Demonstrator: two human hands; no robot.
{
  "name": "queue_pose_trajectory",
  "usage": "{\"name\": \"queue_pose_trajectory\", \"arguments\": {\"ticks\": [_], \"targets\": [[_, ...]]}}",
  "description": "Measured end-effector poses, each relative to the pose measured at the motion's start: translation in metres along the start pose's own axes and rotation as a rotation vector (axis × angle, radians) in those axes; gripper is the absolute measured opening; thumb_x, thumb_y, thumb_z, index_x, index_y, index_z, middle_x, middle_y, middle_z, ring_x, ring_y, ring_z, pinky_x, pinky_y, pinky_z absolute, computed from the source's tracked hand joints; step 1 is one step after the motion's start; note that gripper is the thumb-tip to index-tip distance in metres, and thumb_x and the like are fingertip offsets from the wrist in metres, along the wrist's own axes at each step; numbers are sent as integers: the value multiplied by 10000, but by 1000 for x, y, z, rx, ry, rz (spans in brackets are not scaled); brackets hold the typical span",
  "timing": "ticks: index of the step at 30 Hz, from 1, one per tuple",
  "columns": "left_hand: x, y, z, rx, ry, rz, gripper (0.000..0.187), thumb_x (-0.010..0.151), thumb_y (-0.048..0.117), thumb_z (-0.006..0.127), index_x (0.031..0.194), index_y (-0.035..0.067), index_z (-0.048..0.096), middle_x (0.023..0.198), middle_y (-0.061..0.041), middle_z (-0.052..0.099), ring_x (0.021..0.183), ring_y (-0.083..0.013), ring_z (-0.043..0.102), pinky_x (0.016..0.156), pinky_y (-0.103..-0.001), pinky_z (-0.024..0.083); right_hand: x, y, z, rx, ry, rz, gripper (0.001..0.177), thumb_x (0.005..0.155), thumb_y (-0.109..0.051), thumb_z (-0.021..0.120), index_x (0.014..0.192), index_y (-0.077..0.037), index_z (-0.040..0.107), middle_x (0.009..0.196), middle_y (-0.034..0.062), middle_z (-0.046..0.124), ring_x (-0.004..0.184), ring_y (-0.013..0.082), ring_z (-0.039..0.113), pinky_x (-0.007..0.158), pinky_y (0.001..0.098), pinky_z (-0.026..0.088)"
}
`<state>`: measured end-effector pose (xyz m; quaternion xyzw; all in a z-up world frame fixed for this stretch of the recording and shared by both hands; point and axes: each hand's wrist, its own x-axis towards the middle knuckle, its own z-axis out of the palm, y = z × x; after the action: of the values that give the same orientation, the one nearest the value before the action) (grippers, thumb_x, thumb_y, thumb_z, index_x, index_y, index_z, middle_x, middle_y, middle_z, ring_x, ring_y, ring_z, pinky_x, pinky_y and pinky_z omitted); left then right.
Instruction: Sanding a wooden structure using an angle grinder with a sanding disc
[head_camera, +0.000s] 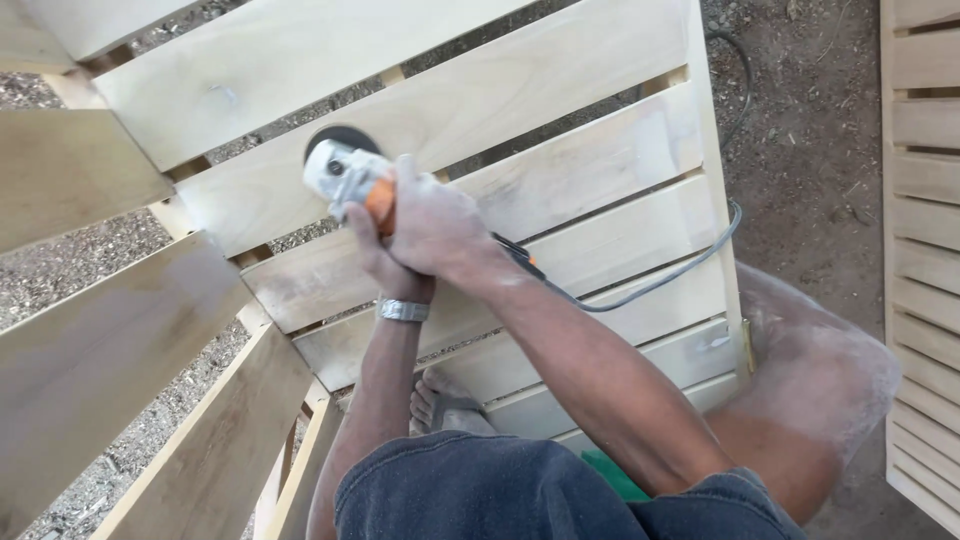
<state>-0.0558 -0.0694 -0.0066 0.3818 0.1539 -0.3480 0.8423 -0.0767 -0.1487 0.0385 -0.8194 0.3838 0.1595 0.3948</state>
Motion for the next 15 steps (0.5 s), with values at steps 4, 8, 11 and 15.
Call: {"name": "queue_pose_trajectory", "arguments": {"ticks": [4, 8, 11, 15], "targets": [[-49, 27, -18, 134, 83, 71, 687, 953, 569, 504, 1415, 60, 490, 1244, -114, 623, 1043, -186, 648, 876, -311, 565, -39, -14, 24, -99, 53, -152, 543, 692, -305, 722, 1108, -107, 436, 973, 138, 672, 851, 416, 751, 710, 556, 617], [-94, 2, 3, 284, 53, -59, 365, 1028, 436, 477, 881, 111, 558, 904, -45, 524, 918, -189, 516, 911, -334, 370, -87, 11, -5, 134, -72, -47, 461, 823, -336, 617, 1202, -96, 512, 957, 135, 689, 798, 381, 718, 639, 477, 584], [-99, -28, 16, 571, 41, -307, 339, 939, 407, 638, 989, 101, 773, 1032, -123, 689, 1058, -219, 621, 1024, -375, 422, -104, 9, -1, 90, -121, 16, 472, 931, -393, 546, 1294, -95, 579, 978, 136, 705, 739, 317, 707, 611, 404, 577], [-98, -64, 50, 756, -132, -638, 828, 626, 599, 827, 1245, 74, 663, 1206, -172, 685, 1209, -327, 620, 1085, -439, 472, -108, -8, 21, 22, -163, 78, 486, 857, -384, 607, 1255, -124, 503, 1001, 118, 682, 803, 340, 717, 701, 441, 581]]}}
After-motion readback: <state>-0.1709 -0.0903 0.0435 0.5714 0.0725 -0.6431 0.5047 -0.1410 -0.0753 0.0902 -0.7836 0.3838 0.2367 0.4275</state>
